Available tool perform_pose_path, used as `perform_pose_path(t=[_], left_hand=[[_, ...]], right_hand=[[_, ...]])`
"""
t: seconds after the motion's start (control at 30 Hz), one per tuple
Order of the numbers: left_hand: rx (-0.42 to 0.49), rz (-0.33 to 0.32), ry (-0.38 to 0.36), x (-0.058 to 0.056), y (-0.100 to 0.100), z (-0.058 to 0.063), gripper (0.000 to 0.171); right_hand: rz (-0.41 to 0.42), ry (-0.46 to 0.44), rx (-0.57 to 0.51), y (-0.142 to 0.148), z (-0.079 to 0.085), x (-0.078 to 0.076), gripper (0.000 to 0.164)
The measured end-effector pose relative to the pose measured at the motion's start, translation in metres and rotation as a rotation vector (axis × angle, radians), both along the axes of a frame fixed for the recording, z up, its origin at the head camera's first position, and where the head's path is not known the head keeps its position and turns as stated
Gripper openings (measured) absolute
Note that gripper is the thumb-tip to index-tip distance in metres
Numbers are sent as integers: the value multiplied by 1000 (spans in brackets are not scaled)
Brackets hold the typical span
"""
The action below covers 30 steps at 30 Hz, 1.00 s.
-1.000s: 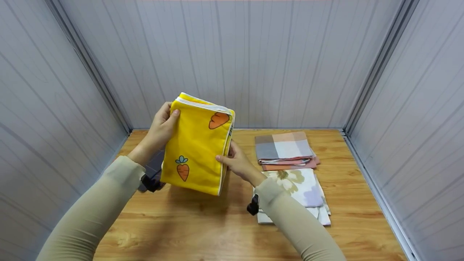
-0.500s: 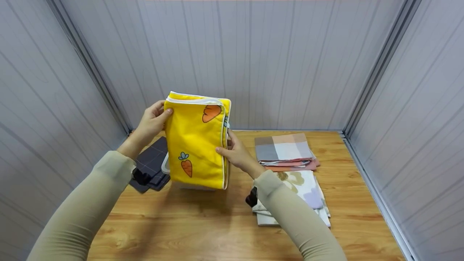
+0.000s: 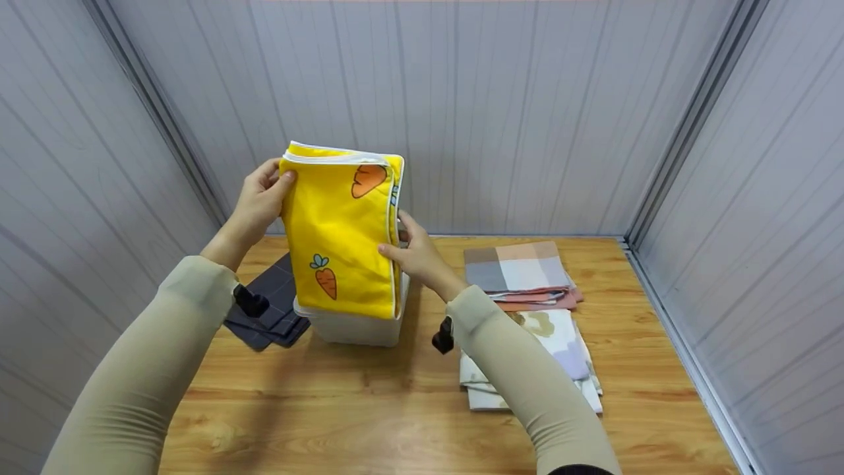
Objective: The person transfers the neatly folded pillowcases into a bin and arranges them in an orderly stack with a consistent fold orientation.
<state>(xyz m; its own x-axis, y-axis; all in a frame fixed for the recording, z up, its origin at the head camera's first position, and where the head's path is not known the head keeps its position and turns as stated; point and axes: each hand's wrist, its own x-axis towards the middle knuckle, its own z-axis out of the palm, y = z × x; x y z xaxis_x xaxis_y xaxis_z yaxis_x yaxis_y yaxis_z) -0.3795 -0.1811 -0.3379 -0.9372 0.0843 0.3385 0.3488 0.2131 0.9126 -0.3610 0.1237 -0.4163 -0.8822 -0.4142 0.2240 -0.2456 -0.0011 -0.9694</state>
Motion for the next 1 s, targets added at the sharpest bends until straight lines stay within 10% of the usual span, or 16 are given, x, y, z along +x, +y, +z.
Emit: perform_pose_path(t=[1.0], left_hand=[[-28,42,-49,-9,-8,-36,40]], right_hand=[[-57,11,90,-15,-35,-15,61]])
